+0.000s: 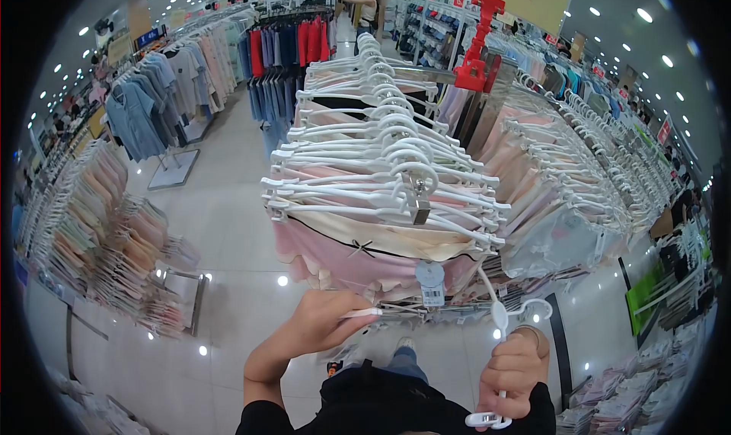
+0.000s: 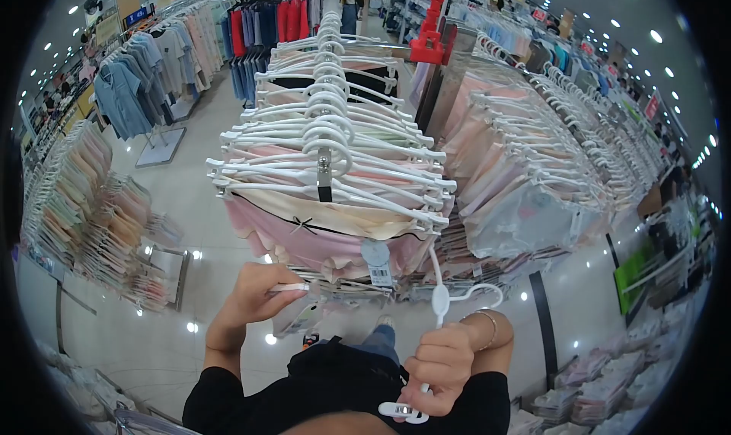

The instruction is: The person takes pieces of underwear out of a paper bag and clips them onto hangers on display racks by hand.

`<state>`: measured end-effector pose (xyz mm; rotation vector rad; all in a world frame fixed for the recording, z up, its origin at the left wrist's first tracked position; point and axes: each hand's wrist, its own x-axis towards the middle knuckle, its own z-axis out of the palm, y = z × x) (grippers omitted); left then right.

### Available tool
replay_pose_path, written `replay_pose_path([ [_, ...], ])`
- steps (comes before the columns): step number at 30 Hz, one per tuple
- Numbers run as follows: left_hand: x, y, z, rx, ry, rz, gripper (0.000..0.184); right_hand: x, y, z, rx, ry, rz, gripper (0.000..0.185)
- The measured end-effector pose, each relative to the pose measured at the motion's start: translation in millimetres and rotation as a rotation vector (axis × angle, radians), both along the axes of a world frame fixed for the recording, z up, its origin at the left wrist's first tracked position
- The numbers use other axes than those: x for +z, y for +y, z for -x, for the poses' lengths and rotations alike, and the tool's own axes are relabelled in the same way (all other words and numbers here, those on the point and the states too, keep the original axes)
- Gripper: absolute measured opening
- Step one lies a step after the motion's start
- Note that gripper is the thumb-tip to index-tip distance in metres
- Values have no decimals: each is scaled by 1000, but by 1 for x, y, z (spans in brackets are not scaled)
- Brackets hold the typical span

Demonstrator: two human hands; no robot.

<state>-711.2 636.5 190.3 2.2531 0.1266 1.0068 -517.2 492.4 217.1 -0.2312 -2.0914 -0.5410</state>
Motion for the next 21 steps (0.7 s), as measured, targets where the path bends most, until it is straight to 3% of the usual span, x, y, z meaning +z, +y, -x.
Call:
replay_pose_path([
  [5, 18, 0, -11, -113, 0, -54, 10, 3, 0, -9, -45, -21, 309, 32],
  [9, 21, -2, -22, -168, -5, -106, 10, 11, 16, -13, -181, 17, 443, 27],
  [15, 23, -5, -32, -198, -72, -150, 12, 6, 32, -12, -315, 136, 500, 20],
  [21, 27, -4, -36, -217, -84, -178, 14, -2, 43, -11, -297, 165, 483, 20],
])
